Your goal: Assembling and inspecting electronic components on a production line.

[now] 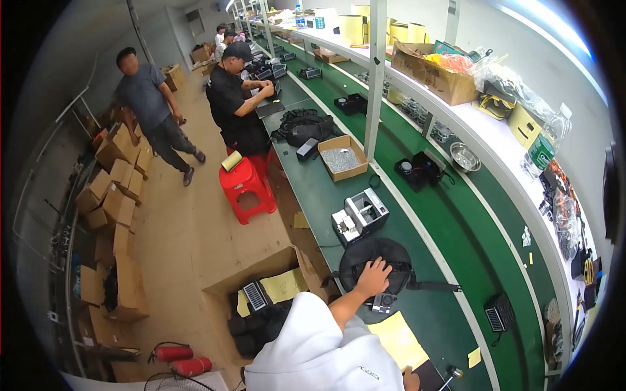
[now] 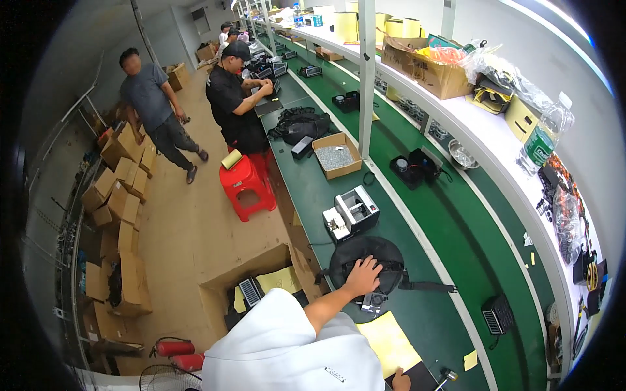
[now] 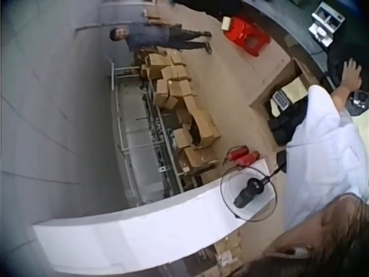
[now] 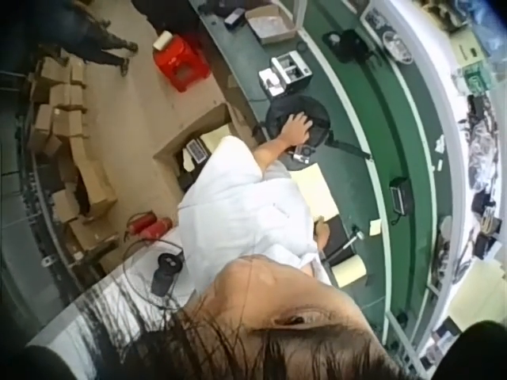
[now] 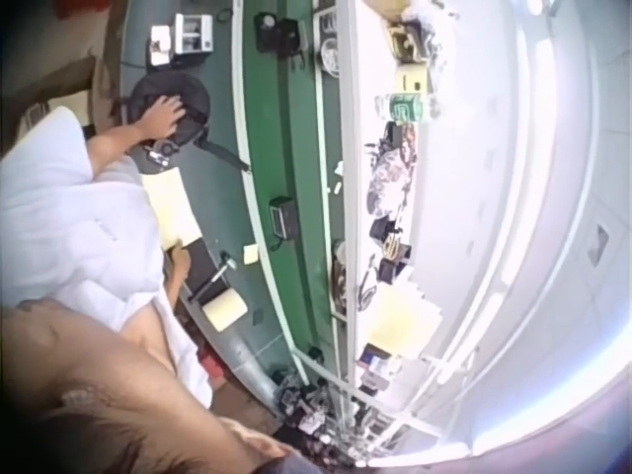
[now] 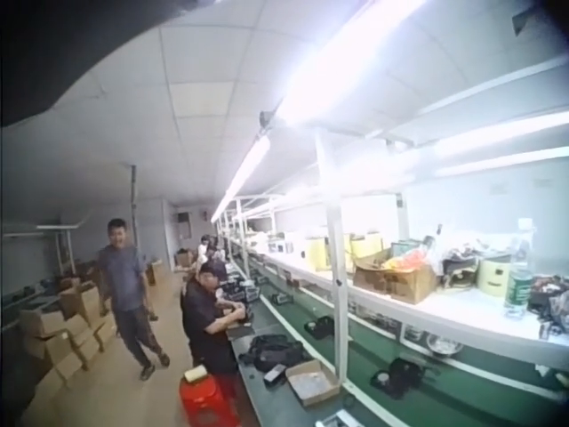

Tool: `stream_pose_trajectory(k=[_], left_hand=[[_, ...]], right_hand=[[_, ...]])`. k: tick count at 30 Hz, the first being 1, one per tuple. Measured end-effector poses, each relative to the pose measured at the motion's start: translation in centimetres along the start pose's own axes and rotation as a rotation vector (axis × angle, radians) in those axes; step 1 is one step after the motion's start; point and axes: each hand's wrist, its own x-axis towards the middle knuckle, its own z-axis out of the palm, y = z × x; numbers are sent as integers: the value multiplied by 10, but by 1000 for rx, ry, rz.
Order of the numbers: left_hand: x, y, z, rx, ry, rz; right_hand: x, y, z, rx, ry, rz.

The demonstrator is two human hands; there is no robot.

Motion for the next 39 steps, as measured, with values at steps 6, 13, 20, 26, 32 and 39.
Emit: stream_pose_trajectory(k=[6,13,20,26,32,39], left_hand=[[2,-8,6,-207,80,-23],[83,-185,-117,-257,493,-667],[158,-295,-221,-113,270,-1028],[156,-252,-202,52,486,-705],[57,-29,-86,-273,326,103],[31,4,9,-226,86,213]], right_hand=[[9,36,23,-381,-134,433],[16,54,28,-367,-153,486],[16,57,27,-388,-148,496],[20,47,25,-428,-183,448],[20,46,25,-483,-170,420],[15,34,24,-458,-107,397]])
